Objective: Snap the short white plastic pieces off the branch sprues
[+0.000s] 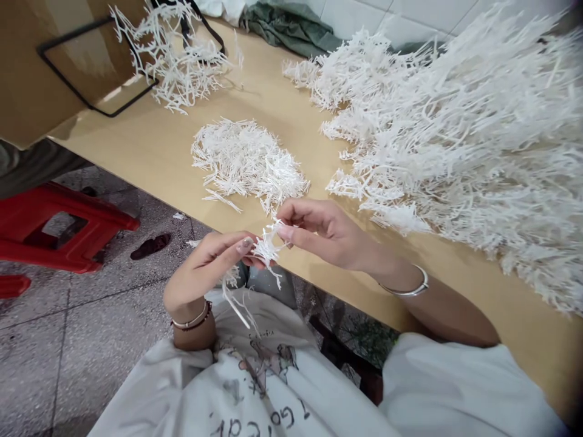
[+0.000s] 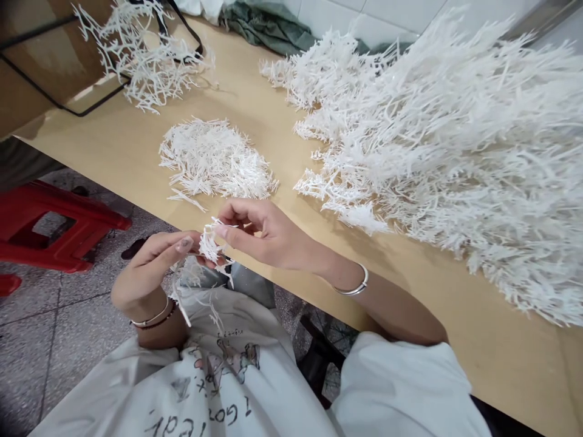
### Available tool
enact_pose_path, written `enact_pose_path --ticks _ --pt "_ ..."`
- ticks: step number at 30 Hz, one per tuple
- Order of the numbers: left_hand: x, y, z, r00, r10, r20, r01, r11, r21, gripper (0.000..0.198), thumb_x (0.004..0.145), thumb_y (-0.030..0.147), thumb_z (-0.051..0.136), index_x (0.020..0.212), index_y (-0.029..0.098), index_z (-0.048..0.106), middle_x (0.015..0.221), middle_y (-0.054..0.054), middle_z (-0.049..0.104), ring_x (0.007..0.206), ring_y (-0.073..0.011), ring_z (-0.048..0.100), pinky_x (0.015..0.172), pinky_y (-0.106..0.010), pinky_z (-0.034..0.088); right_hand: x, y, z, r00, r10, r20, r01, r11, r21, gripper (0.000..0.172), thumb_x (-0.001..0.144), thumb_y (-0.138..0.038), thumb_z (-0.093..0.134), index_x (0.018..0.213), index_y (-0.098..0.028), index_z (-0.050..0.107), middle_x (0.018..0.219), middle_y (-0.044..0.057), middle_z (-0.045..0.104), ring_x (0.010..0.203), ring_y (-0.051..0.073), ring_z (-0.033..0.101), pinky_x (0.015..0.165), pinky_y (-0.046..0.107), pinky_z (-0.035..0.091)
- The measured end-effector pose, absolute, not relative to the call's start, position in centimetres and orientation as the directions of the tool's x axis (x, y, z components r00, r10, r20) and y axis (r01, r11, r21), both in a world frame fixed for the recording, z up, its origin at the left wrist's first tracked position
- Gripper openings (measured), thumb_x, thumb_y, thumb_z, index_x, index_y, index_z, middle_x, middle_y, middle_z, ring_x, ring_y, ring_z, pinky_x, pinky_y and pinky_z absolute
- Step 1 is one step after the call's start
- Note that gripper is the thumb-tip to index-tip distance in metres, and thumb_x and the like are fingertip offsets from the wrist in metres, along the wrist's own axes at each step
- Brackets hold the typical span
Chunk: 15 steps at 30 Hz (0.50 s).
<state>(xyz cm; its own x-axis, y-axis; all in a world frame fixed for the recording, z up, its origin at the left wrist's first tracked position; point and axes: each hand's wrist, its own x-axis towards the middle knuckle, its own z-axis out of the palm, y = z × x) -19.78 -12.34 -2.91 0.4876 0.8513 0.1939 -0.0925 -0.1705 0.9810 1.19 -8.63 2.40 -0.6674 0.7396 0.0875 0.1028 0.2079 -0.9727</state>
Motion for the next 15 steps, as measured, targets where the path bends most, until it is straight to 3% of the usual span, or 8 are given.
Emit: enact_pose_path --ticks 7,11,15 --pt "-20.0 -12.1 -3.0 0.478 0.803 0.355 -0.022 -0.393 0.919 0.024 0.078 0.016 0.066 0.102 0.019 0.064 0.095 -0.007 0.069 0.085 -0.0175 0.063 0.079 -0.028 0.049 0.6 -8.9 2.5 -0.626 0.777 -0.062 0.005 -0.076 -0.997 0.013 0.086 -0.026 0.054 0.078 -0.015 0.052 0.068 -0.003 0.054 0.059 0.005 0.049 0.054 0.018 0.039" --pt "-19.0 -12.4 -3.1 0.388 0.879 0.278 -0.03 -0.289 0.957 0.022 0.07 0.012 0.073 0.087 0.019 0.061 0.079 0.0 0.064 0.07 -0.0116 0.056 0.069 -0.022 0.045 0.5 -9.0 2.1 -0.596 0.798 -0.091 -0.012 -0.122 -0.992 0.014 0.087 -0.029 0.053 0.082 -0.016 0.054 0.072 -0.001 0.057 0.056 0.005 0.047 0.051 0.018 0.036" --pt "-17.8 -12.9 -3.2 0.209 0.959 0.19 -0.157 -0.159 0.975 0.014 0.076 0.015 0.068 0.085 0.02 0.059 0.075 0.001 0.06 0.068 -0.011 0.054 0.067 -0.023 0.044 0.6 -9.1 2.2 -0.599 0.796 -0.093 0.026 -0.097 -0.995 0.017 0.088 -0.03 0.052 0.08 -0.015 0.051 0.068 -0.003 0.051 0.055 0.005 0.045 0.051 0.019 0.036"
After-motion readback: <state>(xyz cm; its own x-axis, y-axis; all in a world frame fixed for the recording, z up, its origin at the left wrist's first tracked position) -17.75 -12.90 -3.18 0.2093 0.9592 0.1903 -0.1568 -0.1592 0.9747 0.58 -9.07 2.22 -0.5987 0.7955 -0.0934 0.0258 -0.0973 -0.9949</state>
